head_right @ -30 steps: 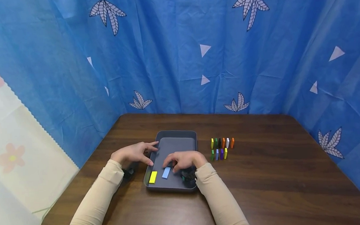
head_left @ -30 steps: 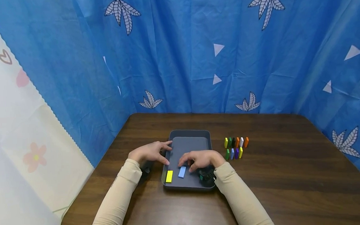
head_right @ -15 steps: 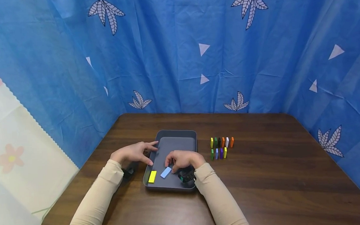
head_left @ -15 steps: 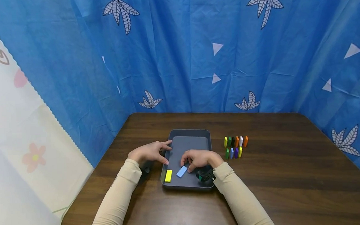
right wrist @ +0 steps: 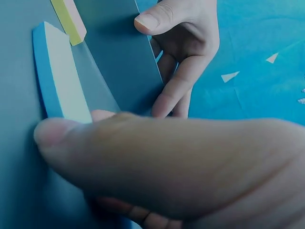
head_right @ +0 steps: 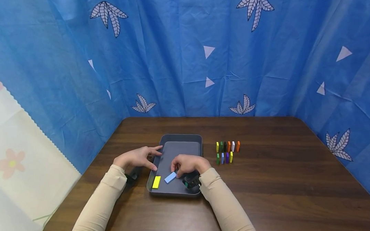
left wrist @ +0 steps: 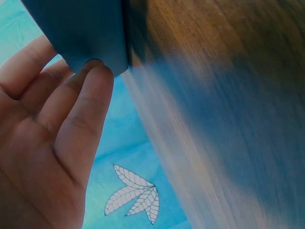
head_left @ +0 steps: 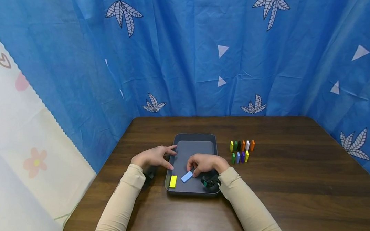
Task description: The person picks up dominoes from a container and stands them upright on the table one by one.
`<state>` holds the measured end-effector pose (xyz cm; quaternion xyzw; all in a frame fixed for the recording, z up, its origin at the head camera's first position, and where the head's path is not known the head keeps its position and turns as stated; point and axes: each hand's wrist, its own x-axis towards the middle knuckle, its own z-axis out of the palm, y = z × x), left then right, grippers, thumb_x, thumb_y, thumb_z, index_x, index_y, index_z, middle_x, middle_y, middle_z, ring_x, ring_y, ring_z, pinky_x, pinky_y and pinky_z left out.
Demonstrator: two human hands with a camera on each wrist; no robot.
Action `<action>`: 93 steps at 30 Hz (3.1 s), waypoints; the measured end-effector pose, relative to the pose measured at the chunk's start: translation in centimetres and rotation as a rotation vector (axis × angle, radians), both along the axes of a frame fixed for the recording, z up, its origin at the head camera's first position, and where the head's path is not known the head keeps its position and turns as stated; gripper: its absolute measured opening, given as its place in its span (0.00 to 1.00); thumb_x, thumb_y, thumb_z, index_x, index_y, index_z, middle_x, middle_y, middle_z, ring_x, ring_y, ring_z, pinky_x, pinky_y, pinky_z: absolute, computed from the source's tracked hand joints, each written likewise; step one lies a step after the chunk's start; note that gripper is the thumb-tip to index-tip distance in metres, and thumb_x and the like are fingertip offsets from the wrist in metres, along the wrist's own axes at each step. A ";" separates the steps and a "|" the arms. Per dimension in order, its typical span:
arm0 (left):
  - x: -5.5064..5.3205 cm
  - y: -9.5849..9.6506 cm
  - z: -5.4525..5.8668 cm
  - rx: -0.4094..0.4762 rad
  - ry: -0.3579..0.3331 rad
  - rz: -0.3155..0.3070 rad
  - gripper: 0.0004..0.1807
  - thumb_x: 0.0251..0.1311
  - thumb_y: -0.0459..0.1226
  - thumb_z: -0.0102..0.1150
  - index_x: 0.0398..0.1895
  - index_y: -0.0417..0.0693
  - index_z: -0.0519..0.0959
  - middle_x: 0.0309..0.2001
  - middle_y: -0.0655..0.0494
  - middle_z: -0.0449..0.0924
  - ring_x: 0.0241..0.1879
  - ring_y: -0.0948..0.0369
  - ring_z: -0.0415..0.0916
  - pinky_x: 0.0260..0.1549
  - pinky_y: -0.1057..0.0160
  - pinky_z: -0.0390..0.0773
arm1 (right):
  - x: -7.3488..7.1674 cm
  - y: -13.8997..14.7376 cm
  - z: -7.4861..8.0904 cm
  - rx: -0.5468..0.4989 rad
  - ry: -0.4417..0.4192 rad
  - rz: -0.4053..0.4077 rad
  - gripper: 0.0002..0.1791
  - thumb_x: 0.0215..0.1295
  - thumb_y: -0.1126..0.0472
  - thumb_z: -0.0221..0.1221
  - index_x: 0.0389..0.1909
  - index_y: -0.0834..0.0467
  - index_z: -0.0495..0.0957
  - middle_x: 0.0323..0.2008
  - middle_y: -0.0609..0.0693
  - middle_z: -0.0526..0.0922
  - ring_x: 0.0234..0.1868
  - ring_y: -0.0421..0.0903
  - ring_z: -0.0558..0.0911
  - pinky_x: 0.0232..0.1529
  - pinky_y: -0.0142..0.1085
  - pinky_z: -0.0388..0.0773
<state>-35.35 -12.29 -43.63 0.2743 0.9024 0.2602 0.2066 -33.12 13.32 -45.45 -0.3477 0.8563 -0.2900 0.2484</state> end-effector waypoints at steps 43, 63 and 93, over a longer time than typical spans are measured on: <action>0.4 -0.2 0.4 0.028 0.000 -0.031 0.38 0.55 0.47 0.74 0.68 0.43 0.73 0.81 0.52 0.49 0.79 0.47 0.49 0.73 0.42 0.61 | 2.9 11.6 8.3 -0.366 0.205 -0.342 0.10 0.68 0.64 0.62 0.46 0.65 0.81 0.39 0.60 0.85 0.37 0.48 0.81 0.42 0.38 0.82; 0.5 -0.2 0.4 0.034 -0.006 -0.035 0.38 0.56 0.47 0.73 0.69 0.43 0.72 0.81 0.52 0.48 0.79 0.47 0.50 0.72 0.43 0.62 | 5.4 19.8 7.7 -0.367 0.261 -0.594 0.16 0.72 0.63 0.58 0.54 0.69 0.77 0.46 0.65 0.83 0.39 0.41 0.83 0.45 0.29 0.82; 0.4 -0.1 0.5 0.030 -0.007 -0.023 0.38 0.55 0.47 0.73 0.69 0.44 0.73 0.81 0.53 0.49 0.79 0.46 0.49 0.72 0.41 0.61 | 3.3 21.9 2.7 -0.193 0.173 -0.661 0.13 0.69 0.65 0.60 0.49 0.69 0.79 0.47 0.63 0.81 0.45 0.51 0.79 0.54 0.52 0.82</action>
